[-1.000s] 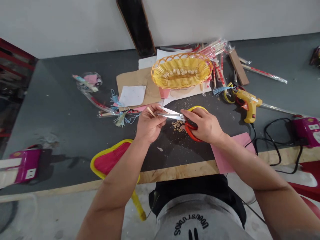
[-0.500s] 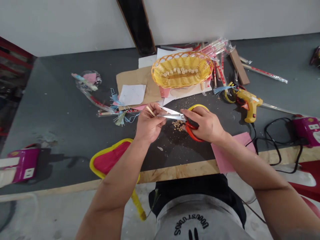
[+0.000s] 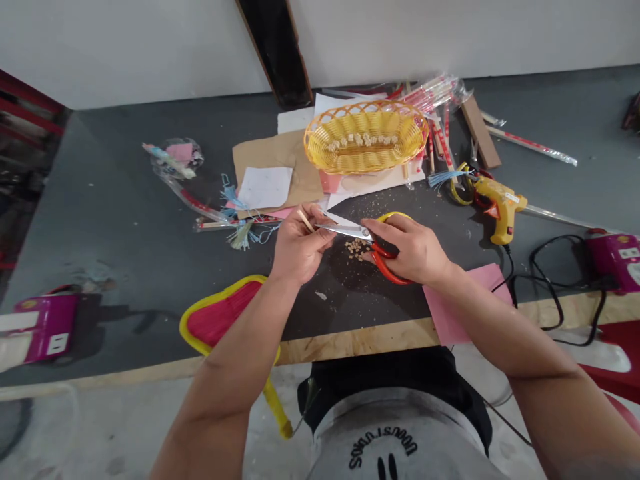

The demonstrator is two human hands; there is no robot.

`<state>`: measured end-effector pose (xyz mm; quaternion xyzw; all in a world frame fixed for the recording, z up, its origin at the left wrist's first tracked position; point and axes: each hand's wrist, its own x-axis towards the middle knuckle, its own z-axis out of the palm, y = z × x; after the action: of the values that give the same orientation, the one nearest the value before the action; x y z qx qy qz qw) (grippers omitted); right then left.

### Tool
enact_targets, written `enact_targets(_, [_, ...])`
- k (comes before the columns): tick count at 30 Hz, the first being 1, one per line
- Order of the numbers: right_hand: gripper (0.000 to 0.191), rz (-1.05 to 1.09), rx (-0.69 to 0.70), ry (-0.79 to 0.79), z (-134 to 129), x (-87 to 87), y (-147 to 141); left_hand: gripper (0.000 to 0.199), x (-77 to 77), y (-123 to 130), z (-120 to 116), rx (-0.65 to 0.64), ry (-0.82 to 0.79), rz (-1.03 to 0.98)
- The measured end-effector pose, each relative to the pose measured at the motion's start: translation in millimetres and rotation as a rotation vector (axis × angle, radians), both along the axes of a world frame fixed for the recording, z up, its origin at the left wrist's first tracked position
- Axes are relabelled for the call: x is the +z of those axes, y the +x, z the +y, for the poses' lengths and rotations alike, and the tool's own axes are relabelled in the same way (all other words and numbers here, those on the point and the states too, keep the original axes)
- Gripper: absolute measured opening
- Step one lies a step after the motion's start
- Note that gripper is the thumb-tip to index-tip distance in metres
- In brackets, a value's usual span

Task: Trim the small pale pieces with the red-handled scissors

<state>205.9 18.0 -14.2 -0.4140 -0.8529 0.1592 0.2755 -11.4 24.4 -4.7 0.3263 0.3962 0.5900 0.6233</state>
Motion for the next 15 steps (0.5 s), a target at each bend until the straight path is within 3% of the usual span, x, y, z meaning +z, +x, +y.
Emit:
enact_targets(11, [0.042,-0.01,0.006,0.039,0.1,1.0,1.1,0.048,-0.3,-0.7,-0.7,-0.016,-0.001,0.011])
enact_targets(15, [0.045,0.05,-0.053,-0.016,2.6,-0.8,2.1,0.043,-3.4,-5.4,-1.6,-0.019,0.007,0.162])
